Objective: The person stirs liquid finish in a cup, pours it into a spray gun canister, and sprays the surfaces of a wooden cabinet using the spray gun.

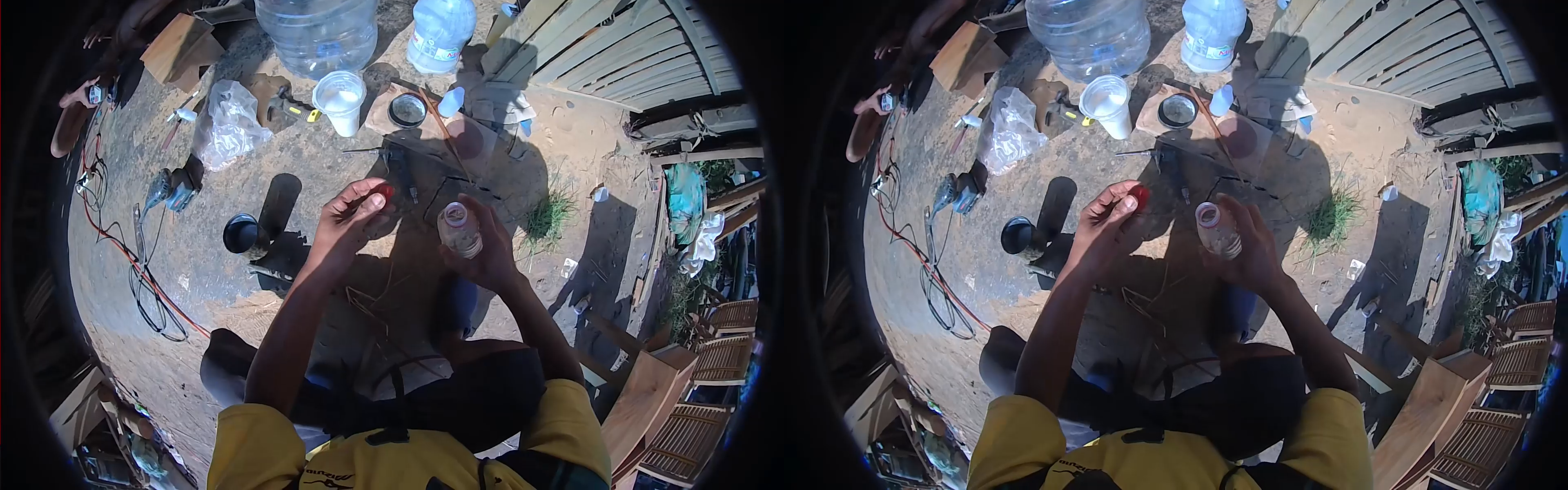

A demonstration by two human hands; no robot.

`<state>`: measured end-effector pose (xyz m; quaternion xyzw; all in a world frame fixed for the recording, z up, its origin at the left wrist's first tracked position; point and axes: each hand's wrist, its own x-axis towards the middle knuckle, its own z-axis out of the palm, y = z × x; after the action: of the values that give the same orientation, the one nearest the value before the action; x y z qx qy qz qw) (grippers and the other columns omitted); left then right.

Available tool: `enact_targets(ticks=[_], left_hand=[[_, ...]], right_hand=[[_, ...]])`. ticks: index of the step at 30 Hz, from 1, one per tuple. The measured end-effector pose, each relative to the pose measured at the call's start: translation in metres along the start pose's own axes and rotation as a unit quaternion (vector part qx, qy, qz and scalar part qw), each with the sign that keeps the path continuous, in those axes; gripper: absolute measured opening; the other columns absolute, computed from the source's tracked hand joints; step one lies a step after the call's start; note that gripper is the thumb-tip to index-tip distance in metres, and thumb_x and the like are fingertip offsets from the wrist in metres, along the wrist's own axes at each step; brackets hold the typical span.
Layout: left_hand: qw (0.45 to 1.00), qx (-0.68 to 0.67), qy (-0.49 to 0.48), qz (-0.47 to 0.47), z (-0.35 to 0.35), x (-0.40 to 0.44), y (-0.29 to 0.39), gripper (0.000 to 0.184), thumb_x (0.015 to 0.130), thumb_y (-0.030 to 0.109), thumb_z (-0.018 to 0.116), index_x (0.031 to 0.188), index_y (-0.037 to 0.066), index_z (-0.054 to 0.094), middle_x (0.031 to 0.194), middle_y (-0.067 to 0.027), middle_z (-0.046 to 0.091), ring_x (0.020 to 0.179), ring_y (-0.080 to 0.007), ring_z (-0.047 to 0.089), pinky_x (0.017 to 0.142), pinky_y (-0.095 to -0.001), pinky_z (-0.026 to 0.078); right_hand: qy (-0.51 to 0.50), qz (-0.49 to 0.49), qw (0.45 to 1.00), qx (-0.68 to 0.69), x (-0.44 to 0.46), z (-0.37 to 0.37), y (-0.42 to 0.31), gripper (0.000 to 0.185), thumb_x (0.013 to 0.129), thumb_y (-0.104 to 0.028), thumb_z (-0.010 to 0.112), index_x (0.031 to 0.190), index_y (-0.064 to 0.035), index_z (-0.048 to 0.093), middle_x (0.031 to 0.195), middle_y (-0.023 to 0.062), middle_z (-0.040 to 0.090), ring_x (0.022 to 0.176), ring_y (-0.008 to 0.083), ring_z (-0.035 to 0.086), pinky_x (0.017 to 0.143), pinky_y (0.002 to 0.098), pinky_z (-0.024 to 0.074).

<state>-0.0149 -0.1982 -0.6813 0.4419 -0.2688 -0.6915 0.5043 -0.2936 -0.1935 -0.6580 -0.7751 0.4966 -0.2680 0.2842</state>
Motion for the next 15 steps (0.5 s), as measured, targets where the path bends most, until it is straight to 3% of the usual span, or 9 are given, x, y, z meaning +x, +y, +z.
enact_targets(ticks=[5,8,15], left_hand=[[0.999,-0.027,-0.041,-0.007,0.002,-0.016,0.016,0.035,0.103,0.016,0.074,0.135,0.005,0.066,0.12,-0.0014,0.07,0.106,-0.0109,0.068,0.095,-0.0276,0.058],[0.998,0.032,-0.04,0.021,-0.008,-0.017,0.02,0.036,0.101,0.012,0.076,0.135,0.004,0.065,0.12,-0.0022,0.071,0.106,-0.0115,0.068,0.098,-0.029,0.057],[0.966,0.101,-0.075,0.224,-0.013,-0.039,0.043,0.052,0.085,-0.006,0.085,0.131,0.003,0.062,0.119,-0.0071,0.074,0.112,-0.0142,0.071,0.099,-0.0319,0.058]], right_hand=[[-0.026,-0.02,0.999,-0.033,0.022,-0.021,-0.022,0.088,0.074,-0.019,0.091,0.151,-0.0079,0.05,0.127,0.0198,0.063,0.113,0.041,0.07,0.093,0.0484,0.0594],[-0.043,-0.045,0.995,-0.072,0.034,-0.03,-0.037,0.089,0.072,-0.018,0.092,0.151,-0.0111,0.052,0.126,0.0182,0.063,0.111,0.0401,0.071,0.091,0.049,0.061],[-0.053,-0.155,0.967,-0.196,0.06,-0.044,-0.08,0.089,0.068,-0.024,0.089,0.15,-0.0157,0.056,0.118,0.0125,0.064,0.104,0.0349,0.07,0.085,0.048,0.0622]])
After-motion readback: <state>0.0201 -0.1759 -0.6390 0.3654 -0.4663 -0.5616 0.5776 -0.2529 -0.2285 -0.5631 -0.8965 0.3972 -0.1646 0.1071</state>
